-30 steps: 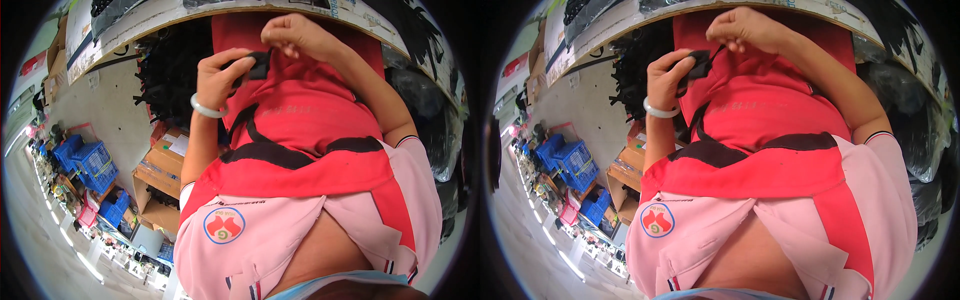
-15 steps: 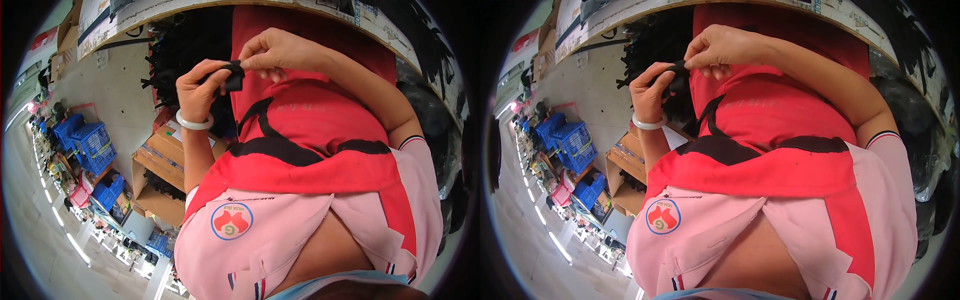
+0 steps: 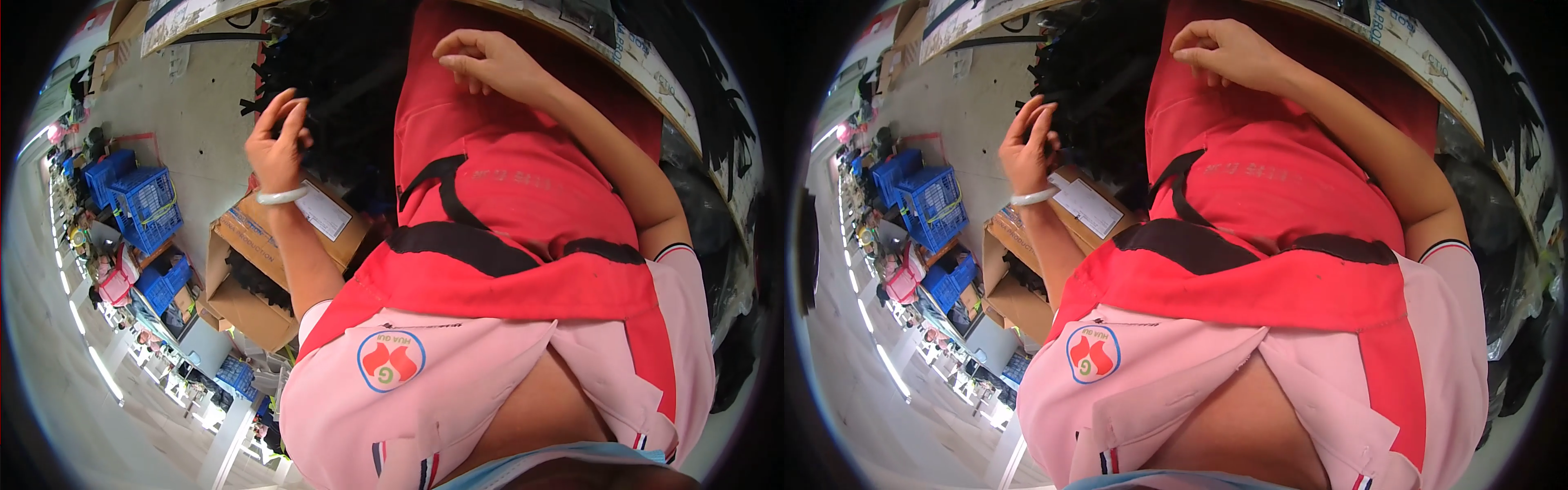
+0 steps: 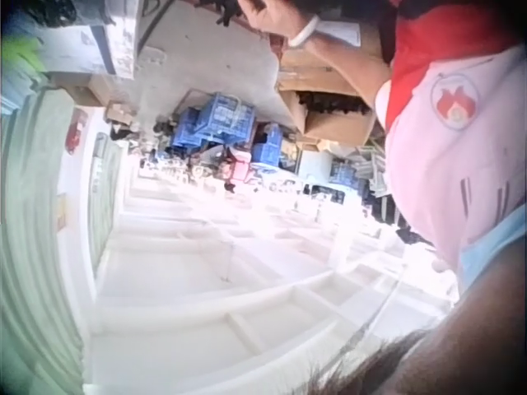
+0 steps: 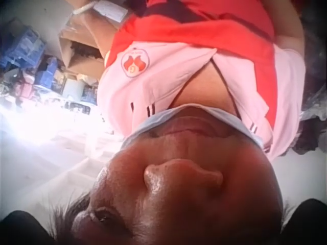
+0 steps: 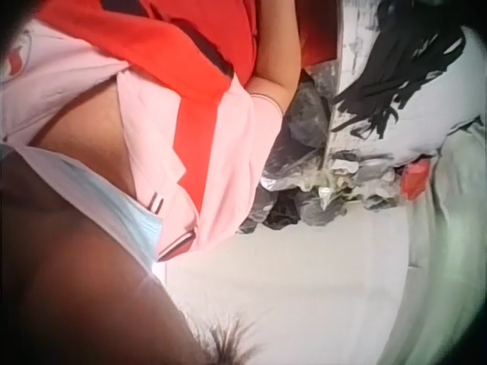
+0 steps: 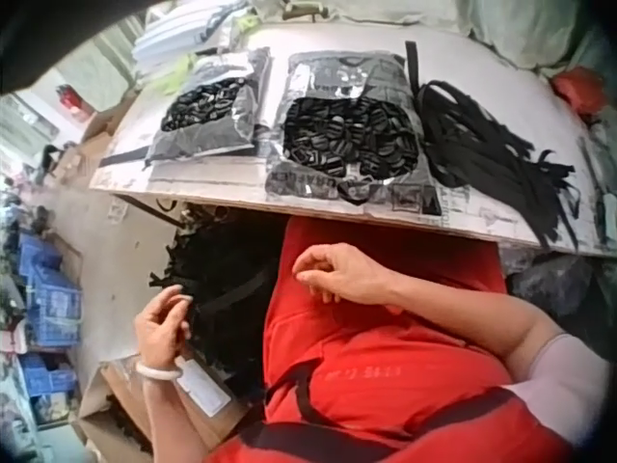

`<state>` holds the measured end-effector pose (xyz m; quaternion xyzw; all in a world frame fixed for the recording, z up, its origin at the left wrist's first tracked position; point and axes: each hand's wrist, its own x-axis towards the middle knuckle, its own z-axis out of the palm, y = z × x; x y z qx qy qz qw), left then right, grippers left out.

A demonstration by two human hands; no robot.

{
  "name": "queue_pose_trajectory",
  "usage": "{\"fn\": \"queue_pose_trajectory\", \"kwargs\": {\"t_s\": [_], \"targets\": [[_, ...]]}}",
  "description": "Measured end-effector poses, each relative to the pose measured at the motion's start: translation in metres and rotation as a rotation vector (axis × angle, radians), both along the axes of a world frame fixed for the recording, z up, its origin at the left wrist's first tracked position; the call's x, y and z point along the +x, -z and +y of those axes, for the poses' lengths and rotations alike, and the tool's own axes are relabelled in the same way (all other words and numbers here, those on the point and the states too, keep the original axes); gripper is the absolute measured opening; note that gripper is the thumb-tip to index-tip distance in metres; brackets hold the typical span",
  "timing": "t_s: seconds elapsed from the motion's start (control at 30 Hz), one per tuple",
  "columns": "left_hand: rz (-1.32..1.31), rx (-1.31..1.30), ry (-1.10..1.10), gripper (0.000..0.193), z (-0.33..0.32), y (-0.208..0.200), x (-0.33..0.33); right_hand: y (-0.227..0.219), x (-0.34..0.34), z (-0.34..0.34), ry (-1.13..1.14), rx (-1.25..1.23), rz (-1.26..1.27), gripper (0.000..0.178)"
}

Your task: Assembling plastic buckles onto black nylon straps for backpack manufacturing.

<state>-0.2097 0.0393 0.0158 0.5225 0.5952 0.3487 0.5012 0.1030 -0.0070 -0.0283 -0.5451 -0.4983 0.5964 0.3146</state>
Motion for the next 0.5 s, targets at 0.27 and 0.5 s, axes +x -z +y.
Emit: {"fn": "queue_pose_trajectory", "kwargs": {"t_s": [0.27,0.5], "targets": [[-0.750,-0.070,-0.111,0.020,-0.016,0.056,0.167,-0.012,-0.019,-0.016,0.018,-0.274,0.065,0.031],[-0.858,-0.165,-0.017,0.015,-0.009,0.064,0.208,0.002,-0.001,-0.027,0.244,-0.209,0.168,0.023]]}}
